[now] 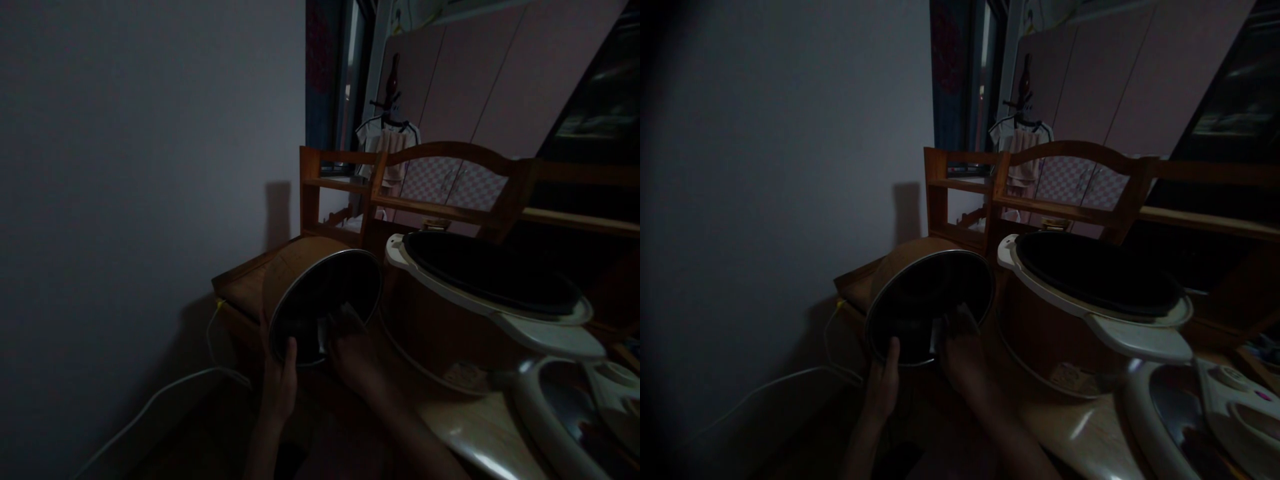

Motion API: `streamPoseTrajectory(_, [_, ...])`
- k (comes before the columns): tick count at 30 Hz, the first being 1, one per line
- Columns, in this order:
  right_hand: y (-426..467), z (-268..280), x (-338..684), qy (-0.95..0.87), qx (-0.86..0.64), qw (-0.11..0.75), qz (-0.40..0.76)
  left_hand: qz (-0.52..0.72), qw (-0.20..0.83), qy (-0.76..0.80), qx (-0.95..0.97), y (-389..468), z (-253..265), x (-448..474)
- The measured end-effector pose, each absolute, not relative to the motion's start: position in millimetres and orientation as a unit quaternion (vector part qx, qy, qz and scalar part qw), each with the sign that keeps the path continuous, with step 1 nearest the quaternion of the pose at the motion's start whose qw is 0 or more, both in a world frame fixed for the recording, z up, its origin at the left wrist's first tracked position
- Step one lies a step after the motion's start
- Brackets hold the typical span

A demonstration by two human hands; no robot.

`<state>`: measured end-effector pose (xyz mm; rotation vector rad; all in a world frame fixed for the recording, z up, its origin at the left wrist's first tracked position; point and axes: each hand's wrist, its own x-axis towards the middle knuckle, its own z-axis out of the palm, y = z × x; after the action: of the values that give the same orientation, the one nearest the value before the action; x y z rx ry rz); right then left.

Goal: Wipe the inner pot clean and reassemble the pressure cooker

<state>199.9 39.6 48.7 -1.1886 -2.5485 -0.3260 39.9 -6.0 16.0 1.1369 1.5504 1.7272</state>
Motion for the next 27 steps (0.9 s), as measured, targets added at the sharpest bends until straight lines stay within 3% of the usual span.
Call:
streamPoseTrajectory(6, [24.7,51.6,189.0,-0.911,-0.394,0.114,-0.050,0.644,0.276,0.574,0.424,-3.4,13.7,40.1])
streamPoseTrajectory(18, [20.5,52.3,182.2,-0.865,-0.359,0.278,0.215,0.645,0.268,0.577,0.423,-3.4,15.0,38.8])
streamPoseTrajectory(27, [17.2,56.0,195.8,-0.885,-0.415,0.193,0.088,0.645,0.257,0.578,0.429,-4.2,11.2,39.0])
